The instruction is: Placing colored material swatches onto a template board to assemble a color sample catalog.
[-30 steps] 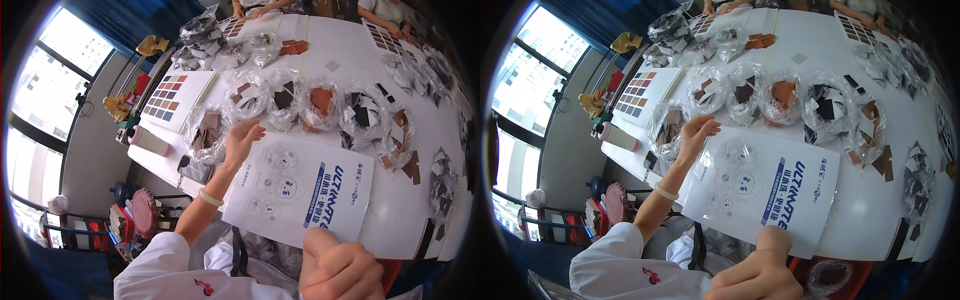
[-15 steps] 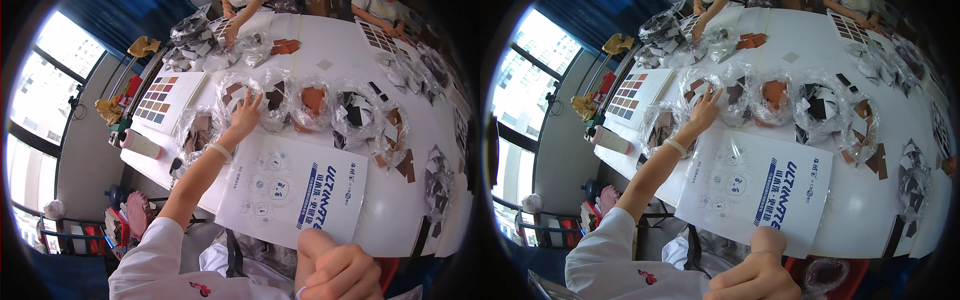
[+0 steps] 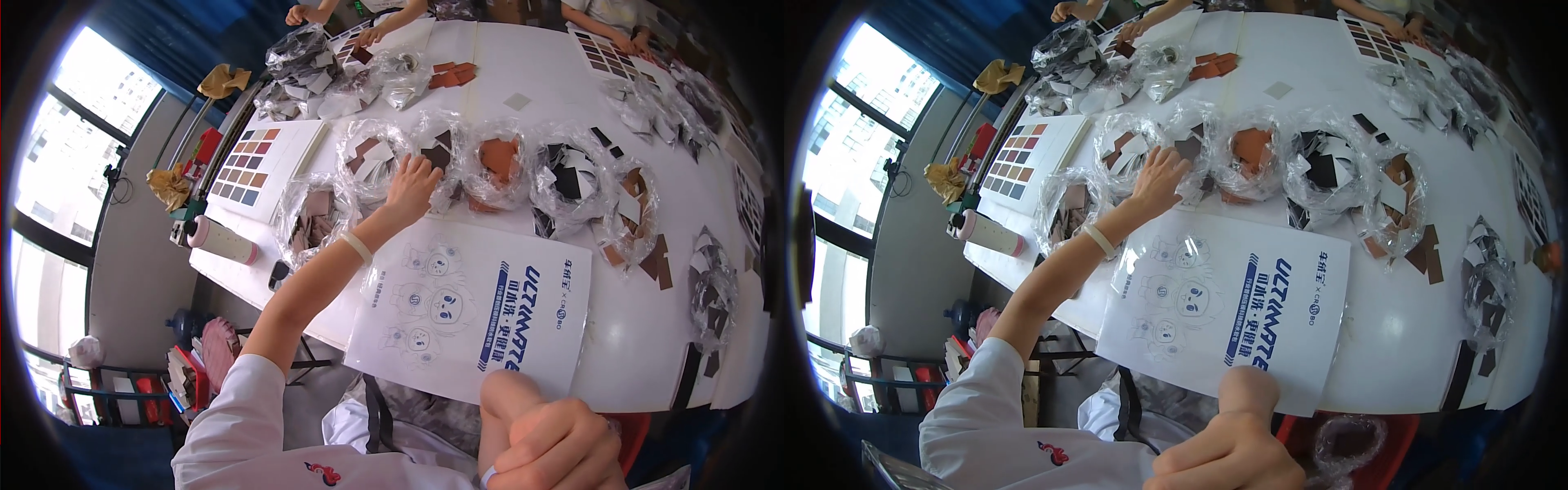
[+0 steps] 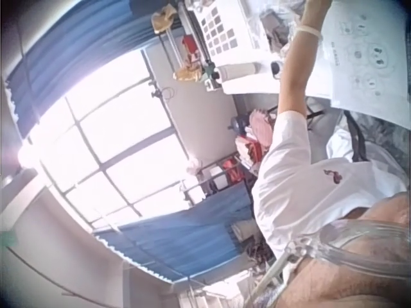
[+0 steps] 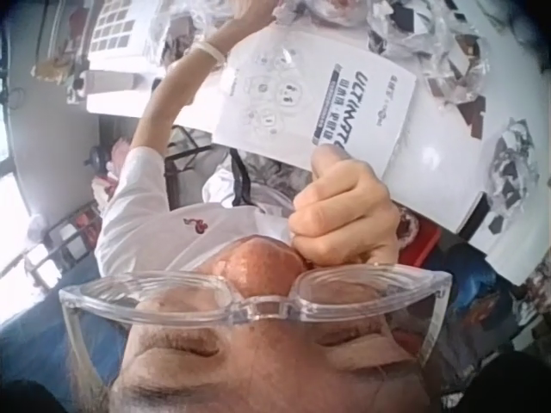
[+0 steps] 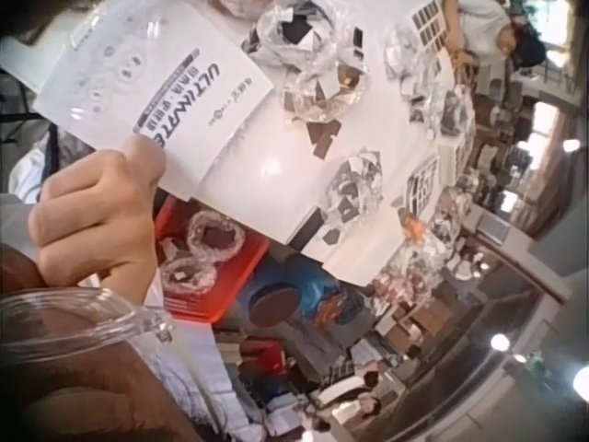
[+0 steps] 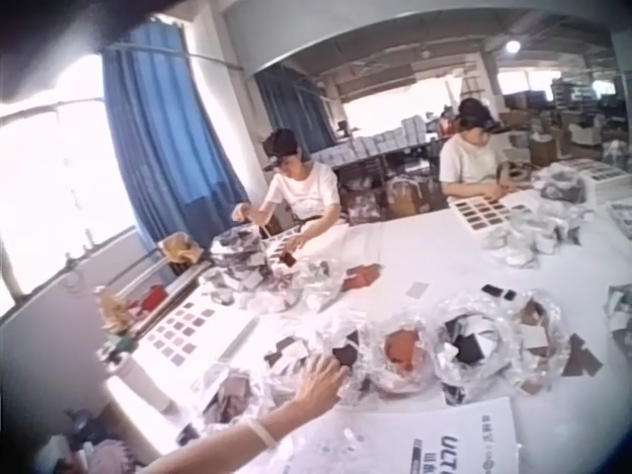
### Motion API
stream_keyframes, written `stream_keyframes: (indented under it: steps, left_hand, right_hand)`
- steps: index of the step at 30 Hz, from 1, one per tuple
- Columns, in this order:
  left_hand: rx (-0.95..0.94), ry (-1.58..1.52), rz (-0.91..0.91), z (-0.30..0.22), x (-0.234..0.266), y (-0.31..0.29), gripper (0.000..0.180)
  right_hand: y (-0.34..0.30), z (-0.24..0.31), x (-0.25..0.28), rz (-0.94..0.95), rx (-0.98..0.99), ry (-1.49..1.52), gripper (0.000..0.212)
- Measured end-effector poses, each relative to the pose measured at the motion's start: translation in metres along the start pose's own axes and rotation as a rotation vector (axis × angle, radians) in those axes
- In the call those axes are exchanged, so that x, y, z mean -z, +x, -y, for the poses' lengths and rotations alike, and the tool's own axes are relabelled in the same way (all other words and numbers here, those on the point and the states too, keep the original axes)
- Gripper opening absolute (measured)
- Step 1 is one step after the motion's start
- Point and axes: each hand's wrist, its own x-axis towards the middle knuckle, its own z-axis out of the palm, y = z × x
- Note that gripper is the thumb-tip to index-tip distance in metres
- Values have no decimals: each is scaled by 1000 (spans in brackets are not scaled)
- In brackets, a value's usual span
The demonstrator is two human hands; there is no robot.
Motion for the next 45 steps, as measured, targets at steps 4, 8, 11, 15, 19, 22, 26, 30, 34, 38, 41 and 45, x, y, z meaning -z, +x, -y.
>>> stream_keyframes:
  steps: [4, 8, 11, 15, 19, 22, 26, 30, 34, 38, 41, 45]
  left_hand:
    - [-80, -46, -129, 8, -18, 17, 23]
    - [-31, -79, -320, 4, -5, 50, 16]
    - [-52, -43, -394, -8, -9, 50, 18]
    - [-103, -28, -113, -28, -37, 16, 25]
    - [-24, -212, 180, -34, -7, 10, 37]
    - [-33, -305, 265, -32, -1, 3, 49]
    - [-159, -106, 261, -31, -11, -20, 66]
    - [-170, -18, 256, -38, -20, -17, 55]
    - [-116, -12, 340, -41, -29, 7, 24]
    - [-14, -117, 296, -33, -34, 16, 12]
    - [68, -296, 183, -22, -25, 28, 36]
    - [191, -474, 87, 13, -25, 56, 82]
  right_hand:
    - [2, 5, 7, 30, -17, -13, 21]
    - [-1, 7, 9, 17, -43, -49, 24]
    - [1, 12, 9, 7, -89, -59, 23]
    - [0, 11, 11, 10, -151, -81, 25]
    - [-5, 8, 9, -14, -18, -39, 28]
    - [-1, 16, 14, 26, -112, -40, 32]
    - [0, 20, 16, 89, -246, -63, 36]
    - [2, 17, 14, 89, -255, -44, 34]
    - [2, 23, 15, 104, -278, -71, 31]
    - [4, 22, 13, 113, -286, -86, 30]
    - [0, 18, 16, 125, -190, -91, 31]
    - [1, 25, 18, 83, -234, -61, 33]
